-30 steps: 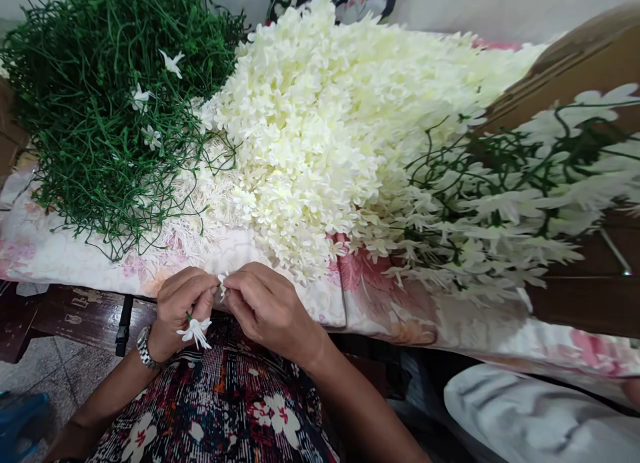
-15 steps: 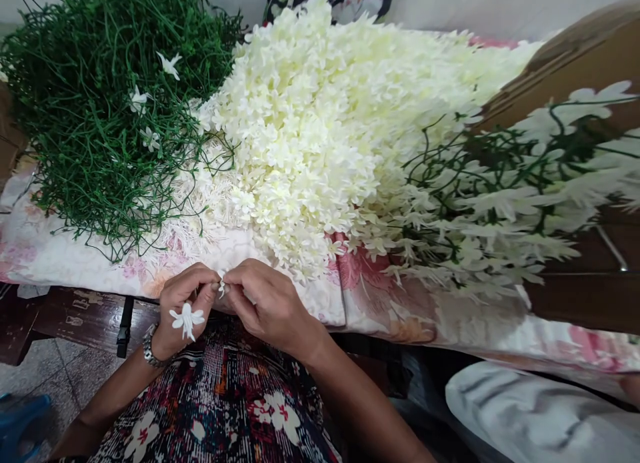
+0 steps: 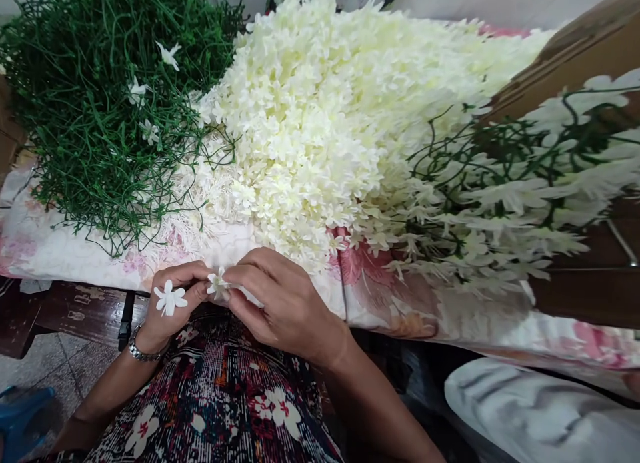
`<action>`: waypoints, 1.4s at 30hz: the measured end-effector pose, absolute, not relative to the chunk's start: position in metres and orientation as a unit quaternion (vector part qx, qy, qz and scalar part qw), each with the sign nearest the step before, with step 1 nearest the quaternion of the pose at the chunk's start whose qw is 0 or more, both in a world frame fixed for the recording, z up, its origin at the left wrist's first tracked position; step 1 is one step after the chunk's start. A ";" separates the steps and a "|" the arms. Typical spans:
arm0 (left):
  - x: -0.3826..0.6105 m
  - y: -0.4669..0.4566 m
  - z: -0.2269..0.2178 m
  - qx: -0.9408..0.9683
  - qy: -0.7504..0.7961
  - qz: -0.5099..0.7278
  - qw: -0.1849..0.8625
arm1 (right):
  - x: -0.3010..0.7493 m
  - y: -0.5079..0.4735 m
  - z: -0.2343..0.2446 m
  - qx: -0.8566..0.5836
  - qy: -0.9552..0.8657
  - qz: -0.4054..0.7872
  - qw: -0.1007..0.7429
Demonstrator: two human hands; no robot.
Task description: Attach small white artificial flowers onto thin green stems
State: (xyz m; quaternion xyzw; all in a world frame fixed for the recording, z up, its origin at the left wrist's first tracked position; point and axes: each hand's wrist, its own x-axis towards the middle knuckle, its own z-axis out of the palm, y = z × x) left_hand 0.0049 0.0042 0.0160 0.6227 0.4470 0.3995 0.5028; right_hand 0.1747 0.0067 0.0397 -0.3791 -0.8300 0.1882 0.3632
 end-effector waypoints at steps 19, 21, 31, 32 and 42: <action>0.004 0.006 0.009 0.687 0.427 0.422 0.409 | 0.166 0.010 0.031 -0.390 -0.811 0.246 0.361; 0.004 0.006 0.007 0.691 0.420 0.428 0.403 | 0.167 0.010 0.031 -0.387 -0.815 0.246 0.355; 0.006 0.001 0.001 0.704 0.430 0.445 0.348 | 0.161 0.009 0.032 -0.411 -0.832 0.209 0.309; 0.007 0.001 0.000 0.704 0.431 0.449 0.342 | 0.160 0.009 0.032 -0.417 -0.834 0.199 0.303; 0.008 0.003 -0.011 0.701 0.444 0.442 0.340 | 0.155 0.008 0.019 -0.435 -0.846 0.147 0.270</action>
